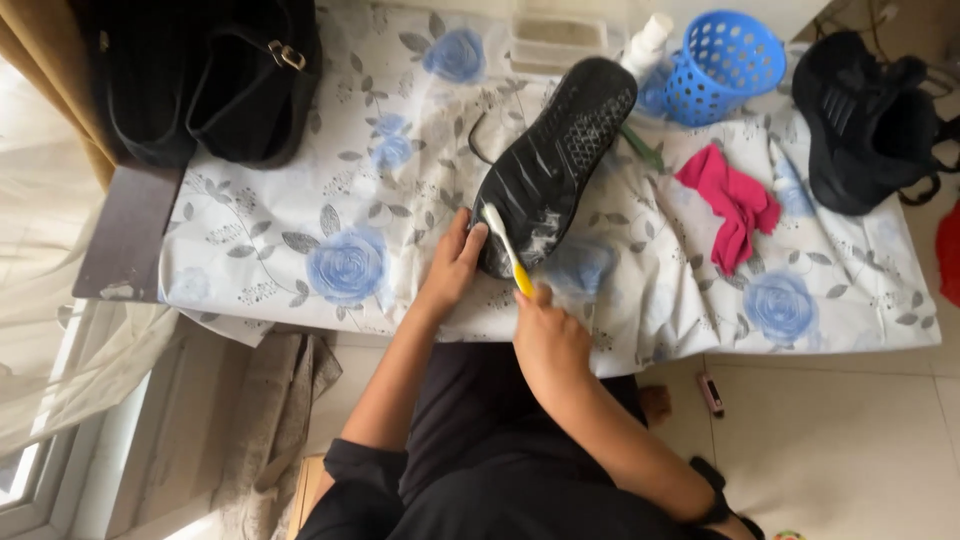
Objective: The person scrubs a black sneaker with a toothbrush, focusing on the sole and sides. They rotate the shoe to clean different areas and use a green brush on the upper part.
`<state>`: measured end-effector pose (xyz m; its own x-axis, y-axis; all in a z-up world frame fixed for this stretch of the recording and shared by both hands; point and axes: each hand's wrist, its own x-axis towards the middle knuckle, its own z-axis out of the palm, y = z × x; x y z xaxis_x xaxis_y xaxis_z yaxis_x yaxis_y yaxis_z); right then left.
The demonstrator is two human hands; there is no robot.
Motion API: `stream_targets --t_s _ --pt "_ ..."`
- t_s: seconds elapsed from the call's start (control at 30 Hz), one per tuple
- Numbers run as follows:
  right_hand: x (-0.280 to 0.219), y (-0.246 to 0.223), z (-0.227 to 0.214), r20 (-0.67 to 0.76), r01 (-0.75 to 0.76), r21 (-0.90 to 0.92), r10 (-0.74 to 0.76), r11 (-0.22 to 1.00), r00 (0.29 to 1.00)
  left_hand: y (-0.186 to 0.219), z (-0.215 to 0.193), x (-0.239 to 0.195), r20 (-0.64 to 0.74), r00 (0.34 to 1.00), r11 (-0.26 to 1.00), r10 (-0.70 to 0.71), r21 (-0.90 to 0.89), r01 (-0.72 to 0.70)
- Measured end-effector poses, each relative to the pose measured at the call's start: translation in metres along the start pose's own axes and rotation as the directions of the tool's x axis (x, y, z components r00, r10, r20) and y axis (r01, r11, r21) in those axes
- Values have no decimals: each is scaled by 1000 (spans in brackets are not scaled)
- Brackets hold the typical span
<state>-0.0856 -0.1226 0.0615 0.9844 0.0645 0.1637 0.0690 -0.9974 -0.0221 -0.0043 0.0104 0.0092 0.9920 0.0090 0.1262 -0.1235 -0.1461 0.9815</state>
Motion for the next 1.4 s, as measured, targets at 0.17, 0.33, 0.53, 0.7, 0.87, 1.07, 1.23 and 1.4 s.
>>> stream_targets --t_s 0.17,0.33,0.53,0.7,0.87,1.07,1.23,1.4 --pt "-30 38 1 117 45 -52 -39 998 992 -5 3 7 -5 999 999 37 33 -36" --pt "-4 27 20 12 25 -76 -25 997 1000 -8 8 3 -11 994 988 106 115 -104" --pt "-33 48 9 -61 58 -264 -77 963 995 -22 11 9 -41 994 987 97 136 -91" --pt "22 18 34 -286 -15 -242 -56 970 957 -6 13 -4 16 997 981 76 178 -78" --pt "-26 37 33 -174 48 -160 -76 986 982 -8 8 1 -30 998 984 46 174 -40" --pt "16 28 29 -255 7 -205 -60 979 965 -5 12 -1 -42 999 978 -18 208 26" --pt "-1 33 32 -213 -18 -124 -9 992 977 7 10 0 -52 996 971 -70 227 80" --pt "4 37 10 -173 -22 -150 -4 988 985 5 15 -2 26 998 923 -59 383 45"
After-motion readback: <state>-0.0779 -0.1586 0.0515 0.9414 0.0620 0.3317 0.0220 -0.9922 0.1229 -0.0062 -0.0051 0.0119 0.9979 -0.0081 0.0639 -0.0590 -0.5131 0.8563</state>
